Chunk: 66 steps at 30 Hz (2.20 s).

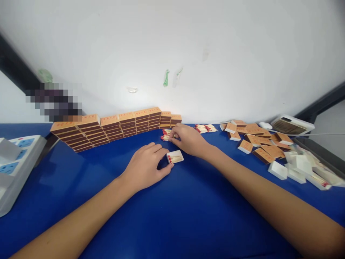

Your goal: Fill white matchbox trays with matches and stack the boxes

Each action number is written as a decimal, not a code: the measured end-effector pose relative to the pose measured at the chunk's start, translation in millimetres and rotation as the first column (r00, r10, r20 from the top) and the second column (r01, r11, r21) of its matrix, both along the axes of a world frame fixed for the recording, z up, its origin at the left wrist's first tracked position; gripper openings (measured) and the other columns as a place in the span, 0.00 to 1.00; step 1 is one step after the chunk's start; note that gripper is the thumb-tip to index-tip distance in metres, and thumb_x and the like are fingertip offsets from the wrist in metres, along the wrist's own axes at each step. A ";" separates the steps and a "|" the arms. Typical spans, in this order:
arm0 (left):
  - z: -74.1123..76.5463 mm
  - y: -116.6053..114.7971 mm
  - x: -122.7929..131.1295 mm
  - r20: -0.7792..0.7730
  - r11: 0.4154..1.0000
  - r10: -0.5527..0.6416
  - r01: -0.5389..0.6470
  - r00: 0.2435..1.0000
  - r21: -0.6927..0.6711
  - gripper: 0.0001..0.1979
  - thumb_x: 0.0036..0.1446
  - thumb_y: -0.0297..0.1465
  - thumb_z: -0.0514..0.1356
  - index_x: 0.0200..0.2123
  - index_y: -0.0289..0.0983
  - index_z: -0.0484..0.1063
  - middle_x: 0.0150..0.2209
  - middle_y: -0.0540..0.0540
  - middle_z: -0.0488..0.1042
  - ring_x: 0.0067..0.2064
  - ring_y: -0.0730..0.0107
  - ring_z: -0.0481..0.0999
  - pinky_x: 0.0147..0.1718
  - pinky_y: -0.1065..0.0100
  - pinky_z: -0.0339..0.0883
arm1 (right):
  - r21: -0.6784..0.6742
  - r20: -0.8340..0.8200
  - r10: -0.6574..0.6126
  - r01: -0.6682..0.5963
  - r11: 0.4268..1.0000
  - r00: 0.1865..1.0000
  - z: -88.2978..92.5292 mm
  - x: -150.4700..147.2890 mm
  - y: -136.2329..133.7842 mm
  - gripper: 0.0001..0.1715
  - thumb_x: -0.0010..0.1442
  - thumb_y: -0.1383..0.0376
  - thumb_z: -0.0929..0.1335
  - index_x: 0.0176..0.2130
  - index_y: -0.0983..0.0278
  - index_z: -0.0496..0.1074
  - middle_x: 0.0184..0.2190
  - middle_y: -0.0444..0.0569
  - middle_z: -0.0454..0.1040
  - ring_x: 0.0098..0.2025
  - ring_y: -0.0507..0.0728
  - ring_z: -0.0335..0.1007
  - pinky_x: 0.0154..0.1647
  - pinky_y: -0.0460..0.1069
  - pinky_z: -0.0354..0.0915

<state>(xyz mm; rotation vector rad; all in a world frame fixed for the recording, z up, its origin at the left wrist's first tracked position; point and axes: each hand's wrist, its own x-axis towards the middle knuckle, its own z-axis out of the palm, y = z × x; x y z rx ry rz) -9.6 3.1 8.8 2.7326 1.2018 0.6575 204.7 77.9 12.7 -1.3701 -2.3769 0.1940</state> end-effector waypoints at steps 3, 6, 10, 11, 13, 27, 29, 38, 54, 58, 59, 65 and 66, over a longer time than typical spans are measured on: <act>0.0 1.1 -1.6 0.007 1.000 0.002 -0.002 1.000 0.002 0.11 0.66 0.38 0.64 0.47 0.38 0.79 0.36 0.47 0.76 0.40 0.58 0.74 0.39 0.57 0.70 | -0.030 0.007 0.009 -0.008 1.000 1.000 3.1 4.8 -1.3 0.06 0.69 0.68 0.71 0.37 0.64 0.73 0.38 0.50 0.73 0.37 0.56 0.68 0.39 0.50 0.60; 0.5 2.7 -3.9 0.017 1.000 0.006 -0.006 1.000 0.018 0.11 0.66 0.38 0.64 0.47 0.37 0.78 0.36 0.47 0.76 0.40 0.59 0.74 0.38 0.58 0.69 | -0.037 -0.024 0.039 -0.040 0.999 0.999 6.1 13.1 -6.0 0.05 0.69 0.68 0.70 0.37 0.64 0.73 0.38 0.49 0.73 0.37 0.55 0.68 0.39 0.50 0.60; 0.2 3.8 -5.5 0.022 1.000 0.007 -0.007 1.000 0.024 0.11 0.66 0.38 0.65 0.47 0.38 0.78 0.36 0.47 0.77 0.40 0.60 0.74 0.38 0.60 0.69 | -0.014 -0.057 0.060 -0.061 0.998 0.997 3.2 29.4 -15.2 0.04 0.70 0.67 0.70 0.39 0.63 0.73 0.37 0.48 0.71 0.36 0.55 0.67 0.38 0.49 0.59; -0.1 3.8 -5.6 0.021 1.000 0.008 -0.009 1.000 0.028 0.11 0.66 0.38 0.65 0.47 0.38 0.79 0.36 0.47 0.77 0.40 0.60 0.74 0.38 0.60 0.68 | -0.010 -0.060 0.064 -0.065 0.998 0.996 1.7 33.6 -17.4 0.04 0.70 0.66 0.70 0.39 0.63 0.73 0.37 0.48 0.71 0.36 0.55 0.66 0.37 0.50 0.59; -0.9 3.8 -5.6 0.018 0.999 0.011 -0.012 1.000 0.039 0.11 0.66 0.38 0.65 0.47 0.37 0.79 0.36 0.47 0.77 0.40 0.60 0.74 0.38 0.60 0.68 | -0.004 -0.060 0.079 -0.080 0.997 0.995 -0.6 40.7 -21.7 0.05 0.71 0.65 0.69 0.40 0.63 0.73 0.36 0.48 0.71 0.36 0.56 0.66 0.37 0.50 0.59; -0.4 5.0 -4.3 0.032 1.000 0.008 -0.009 0.999 0.028 0.11 0.65 0.37 0.65 0.47 0.37 0.79 0.35 0.47 0.75 0.38 0.60 0.74 0.38 0.60 0.68 | -0.074 0.053 0.182 -0.178 0.981 0.982 20.3 23.7 -62.0 0.06 0.72 0.68 0.67 0.41 0.63 0.74 0.42 0.50 0.72 0.31 0.52 0.65 0.33 0.49 0.59; -0.3 5.1 -4.3 0.030 0.999 0.005 -0.006 1.000 0.031 0.11 0.66 0.38 0.64 0.46 0.37 0.79 0.35 0.47 0.75 0.38 0.60 0.74 0.38 0.60 0.67 | -0.071 0.071 0.200 -0.195 0.978 0.977 18.2 23.0 -62.9 0.06 0.73 0.68 0.66 0.42 0.64 0.74 0.43 0.51 0.73 0.31 0.52 0.65 0.33 0.49 0.59; -0.6 3.4 -3.8 0.020 1.000 -0.009 0.009 1.000 0.023 0.12 0.66 0.38 0.65 0.47 0.38 0.79 0.36 0.47 0.76 0.39 0.60 0.74 0.37 0.59 0.68 | -0.053 -0.139 0.078 -0.086 0.995 0.987 3.5 32.3 -29.5 0.02 0.68 0.66 0.71 0.40 0.63 0.77 0.36 0.48 0.71 0.36 0.55 0.68 0.37 0.50 0.62; -1.0 -0.2 -0.8 0.007 0.999 -0.040 0.040 0.999 0.027 0.11 0.67 0.38 0.63 0.46 0.38 0.78 0.36 0.47 0.76 0.40 0.60 0.74 0.39 0.58 0.69 | 0.042 -0.094 0.167 -0.164 0.986 0.981 -16.3 14.1 -13.3 0.06 0.74 0.68 0.65 0.45 0.61 0.73 0.42 0.48 0.69 0.38 0.55 0.68 0.41 0.50 0.63; -0.5 -0.2 -0.6 0.004 0.999 -0.037 0.037 0.999 0.025 0.11 0.68 0.38 0.63 0.46 0.37 0.78 0.36 0.47 0.76 0.40 0.60 0.74 0.40 0.58 0.69 | 0.032 -0.077 0.154 -0.152 0.988 0.985 -16.0 13.2 -13.9 0.08 0.74 0.68 0.64 0.47 0.61 0.73 0.43 0.49 0.69 0.39 0.55 0.69 0.42 0.50 0.63; -0.4 -0.1 -0.6 0.002 0.999 -0.037 0.037 0.999 0.024 0.11 0.68 0.38 0.63 0.46 0.37 0.78 0.36 0.47 0.76 0.40 0.60 0.74 0.40 0.58 0.69 | 0.028 -0.074 0.152 -0.150 0.988 0.986 -15.6 12.9 -14.1 0.08 0.74 0.67 0.64 0.48 0.61 0.73 0.44 0.49 0.69 0.39 0.55 0.69 0.42 0.50 0.64; 0.1 0.1 -1.0 0.000 0.999 -0.039 0.038 0.999 0.027 0.11 0.67 0.38 0.64 0.47 0.38 0.78 0.36 0.47 0.76 0.40 0.60 0.74 0.40 0.58 0.70 | -0.001 -0.077 0.149 -0.149 0.989 0.986 -13.5 11.5 -15.0 0.07 0.74 0.68 0.64 0.44 0.62 0.73 0.43 0.49 0.69 0.38 0.55 0.68 0.41 0.49 0.63; 0.2 0.0 -1.0 -0.001 0.999 -0.037 0.037 0.999 0.025 0.12 0.67 0.38 0.64 0.47 0.37 0.78 0.36 0.47 0.76 0.40 0.60 0.74 0.40 0.58 0.70 | -0.006 -0.071 0.140 -0.141 0.990 0.988 -13.2 11.4 -15.3 0.07 0.74 0.68 0.64 0.43 0.63 0.72 0.42 0.48 0.69 0.37 0.54 0.68 0.40 0.49 0.62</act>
